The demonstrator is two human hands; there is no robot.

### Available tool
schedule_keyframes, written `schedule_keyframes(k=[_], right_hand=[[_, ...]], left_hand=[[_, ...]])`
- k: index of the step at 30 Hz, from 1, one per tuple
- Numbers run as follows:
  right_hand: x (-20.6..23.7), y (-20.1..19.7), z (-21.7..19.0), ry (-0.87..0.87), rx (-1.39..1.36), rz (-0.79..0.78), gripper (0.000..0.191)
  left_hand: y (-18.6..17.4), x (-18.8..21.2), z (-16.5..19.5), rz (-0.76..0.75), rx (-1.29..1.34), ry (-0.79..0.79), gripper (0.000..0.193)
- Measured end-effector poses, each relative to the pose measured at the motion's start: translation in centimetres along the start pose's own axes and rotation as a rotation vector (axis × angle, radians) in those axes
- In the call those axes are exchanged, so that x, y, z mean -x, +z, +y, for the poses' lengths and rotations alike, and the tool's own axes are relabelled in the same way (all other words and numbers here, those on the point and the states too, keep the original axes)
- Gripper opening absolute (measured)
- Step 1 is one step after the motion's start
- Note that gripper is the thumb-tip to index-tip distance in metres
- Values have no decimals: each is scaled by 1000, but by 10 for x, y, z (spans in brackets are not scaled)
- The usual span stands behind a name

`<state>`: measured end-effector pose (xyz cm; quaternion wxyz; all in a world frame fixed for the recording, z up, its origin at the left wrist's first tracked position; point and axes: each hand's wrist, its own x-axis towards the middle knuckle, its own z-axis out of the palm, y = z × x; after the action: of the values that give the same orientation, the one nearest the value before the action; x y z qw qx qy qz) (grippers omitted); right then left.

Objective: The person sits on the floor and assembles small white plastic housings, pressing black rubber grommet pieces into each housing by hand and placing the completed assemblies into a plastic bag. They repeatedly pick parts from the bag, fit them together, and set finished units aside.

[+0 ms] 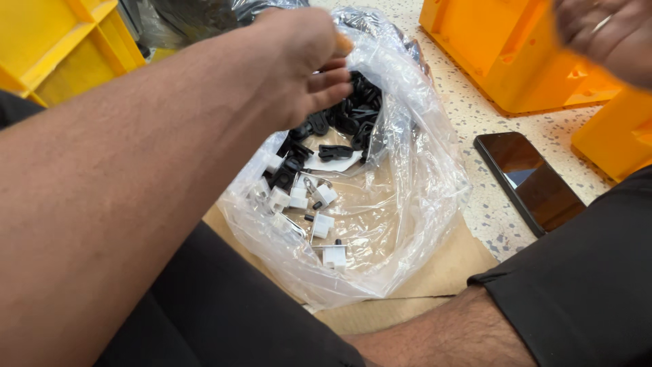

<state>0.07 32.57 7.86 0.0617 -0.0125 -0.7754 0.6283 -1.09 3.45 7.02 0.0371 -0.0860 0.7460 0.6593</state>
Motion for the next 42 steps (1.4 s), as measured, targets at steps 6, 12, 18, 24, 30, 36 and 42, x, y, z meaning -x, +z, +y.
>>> schedule_keyframes(k=[6,12,18,24,30,36,42], right_hand=[[9,35,9,78,222,-126,41],[26,47,3,126,247,-243,38],[28,36,-6,129,171,-199,33],[31,35,-9,87,201,-220,33],[38,35,-13,106,158,-192,30],[42,38,-19,88,136,-226,29],[47,47,-21,105,203,-192,29]], left_hand=[[14,-66,-40,1,-968,280,28],[29,-87,-98,-219,-1254,438,32],[16,-82,-62,-370,-1107,375,29],[6,-5,-79,-634,-1401,387,22],[2,7,-93,-614,-1467,810,10],[-6,7,-100,-526,-1458,855,22],[-3,-3,-97,-640,-1635,669,15]])
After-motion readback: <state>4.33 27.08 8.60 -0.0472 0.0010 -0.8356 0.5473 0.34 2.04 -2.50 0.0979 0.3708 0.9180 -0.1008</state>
